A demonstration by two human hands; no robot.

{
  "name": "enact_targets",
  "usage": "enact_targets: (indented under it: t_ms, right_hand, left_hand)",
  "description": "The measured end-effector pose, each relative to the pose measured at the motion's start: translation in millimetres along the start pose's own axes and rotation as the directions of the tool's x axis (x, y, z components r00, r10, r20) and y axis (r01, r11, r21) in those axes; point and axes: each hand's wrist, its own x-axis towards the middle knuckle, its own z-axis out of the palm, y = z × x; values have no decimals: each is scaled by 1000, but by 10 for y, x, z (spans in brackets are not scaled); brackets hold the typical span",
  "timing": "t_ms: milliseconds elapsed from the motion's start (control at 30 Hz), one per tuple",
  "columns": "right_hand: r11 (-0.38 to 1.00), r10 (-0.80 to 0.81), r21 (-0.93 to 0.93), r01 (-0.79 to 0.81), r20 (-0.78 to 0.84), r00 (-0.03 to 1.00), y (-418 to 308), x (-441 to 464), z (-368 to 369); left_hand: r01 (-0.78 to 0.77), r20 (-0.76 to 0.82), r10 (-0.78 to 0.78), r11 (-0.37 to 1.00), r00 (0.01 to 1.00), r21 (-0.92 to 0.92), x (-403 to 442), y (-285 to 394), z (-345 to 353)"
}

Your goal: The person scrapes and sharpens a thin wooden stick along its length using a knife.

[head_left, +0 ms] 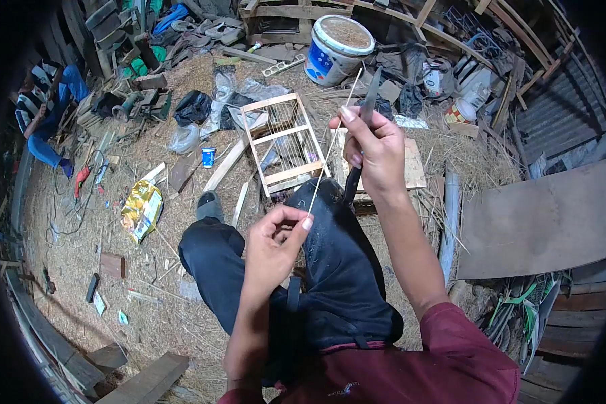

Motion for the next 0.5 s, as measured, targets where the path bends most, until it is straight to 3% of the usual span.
enact_targets:
  t_ms: [67,133,167,267,300,400,500]
  right_hand:
    - [996,11,-85,-10,17,1000,10,-10,-1]
    - [976,52,-212,-46,21,998,27,-19,-23]
    - [930,43,-366,-32,22,999,74,-27,-85]
    - [798,-3,-596,83,134,991,210,-237,-261]
    - [703,40,-706,88,163,986,193,-364,-303]
    - [319,14,-840,439,467,884,357,-677,-523]
    - [182,327,-880,439,475,817,311,-930,-612]
  left_hand:
    - [61,27,-57,985,998,-163,-37,-53,11]
    - [137,27,-135,967,991,-214,-72,-127,16]
    - [161,10,-163,962,987,-220,-80,-194,20]
    - [207,-76,-226,957,971,-202,-99,-434,77]
    - [244,-101,-263,955,960,-167,-104,-450,106]
    - [276,-124,-291,953,949,-128,-107,-572,161]
    - [263,-193,-261,965,946,-18,-80,-716,205]
